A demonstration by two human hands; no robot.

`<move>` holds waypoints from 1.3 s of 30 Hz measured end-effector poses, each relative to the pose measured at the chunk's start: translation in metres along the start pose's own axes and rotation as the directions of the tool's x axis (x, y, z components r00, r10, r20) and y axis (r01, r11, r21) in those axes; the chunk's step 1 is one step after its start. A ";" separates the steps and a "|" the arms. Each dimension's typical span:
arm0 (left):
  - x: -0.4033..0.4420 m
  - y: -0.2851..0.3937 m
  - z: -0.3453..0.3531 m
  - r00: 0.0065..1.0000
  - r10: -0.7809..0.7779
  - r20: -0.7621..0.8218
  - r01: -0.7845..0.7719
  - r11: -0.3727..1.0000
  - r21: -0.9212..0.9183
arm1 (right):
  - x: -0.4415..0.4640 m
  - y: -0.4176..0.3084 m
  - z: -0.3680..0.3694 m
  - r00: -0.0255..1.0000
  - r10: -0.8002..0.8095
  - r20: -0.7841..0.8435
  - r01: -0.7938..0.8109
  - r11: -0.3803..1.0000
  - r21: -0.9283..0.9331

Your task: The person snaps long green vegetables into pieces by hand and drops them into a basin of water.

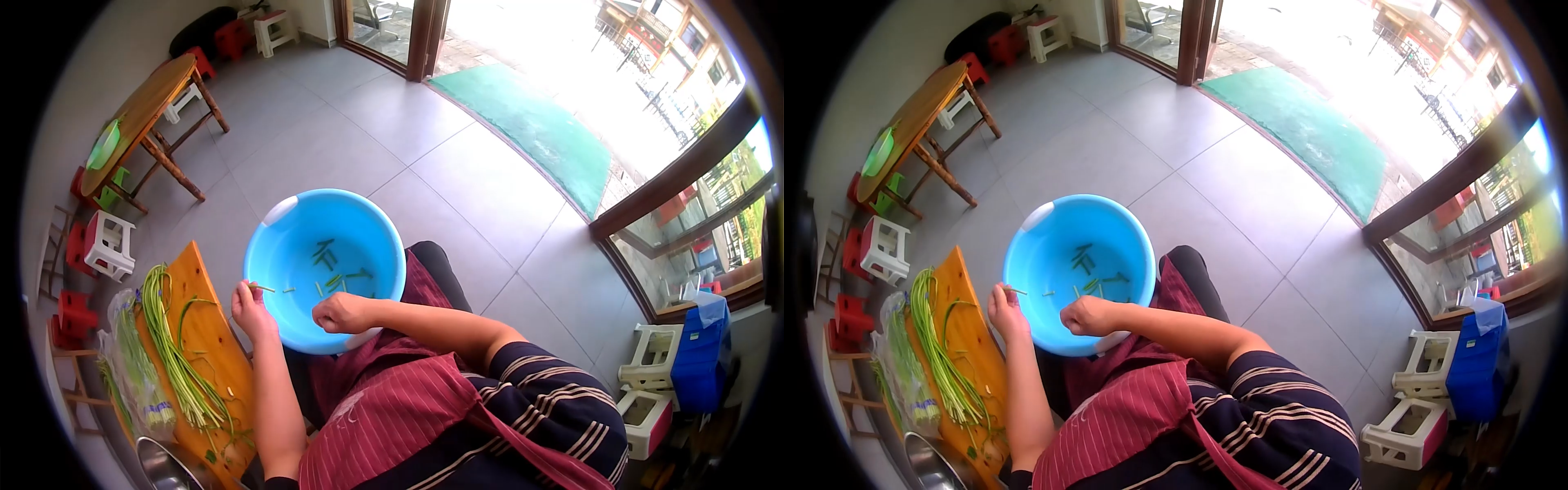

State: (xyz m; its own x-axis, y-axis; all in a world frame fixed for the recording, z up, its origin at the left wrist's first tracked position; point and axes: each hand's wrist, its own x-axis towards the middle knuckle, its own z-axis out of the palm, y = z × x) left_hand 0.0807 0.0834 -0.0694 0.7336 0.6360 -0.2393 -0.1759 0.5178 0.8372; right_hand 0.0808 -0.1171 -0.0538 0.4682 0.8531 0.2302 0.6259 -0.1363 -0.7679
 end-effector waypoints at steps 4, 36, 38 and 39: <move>-0.034 -0.014 0.022 0.940 0.066 0.335 -0.158 0.954 0.255 | 0.013 0.015 -0.009 0.837 0.542 -0.071 -0.367 0.654 0.662; -0.022 -0.006 0.010 0.785 -0.421 0.453 0.107 0.814 0.571 | 0.006 0.016 -0.018 0.819 0.544 0.184 -0.516 0.557 0.650; -0.025 -0.007 0.013 0.824 -0.347 0.447 -0.019 0.773 0.634 | 0.009 0.019 -0.016 0.804 0.570 0.172 -0.544 0.585 0.601; -0.028 -0.007 0.015 0.853 -0.266 0.448 -0.141 0.709 0.691 | 0.011 0.023 -0.012 0.815 0.571 0.094 -0.532 0.674 0.512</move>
State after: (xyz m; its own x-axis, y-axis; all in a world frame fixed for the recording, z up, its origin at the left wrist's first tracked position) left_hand 0.0717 0.0532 -0.0613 0.9670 0.1485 -0.2070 0.2251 -0.1175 0.9672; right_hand 0.1073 -0.1169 -0.0620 0.6809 0.6648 -0.3072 -0.1464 -0.2874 -0.9466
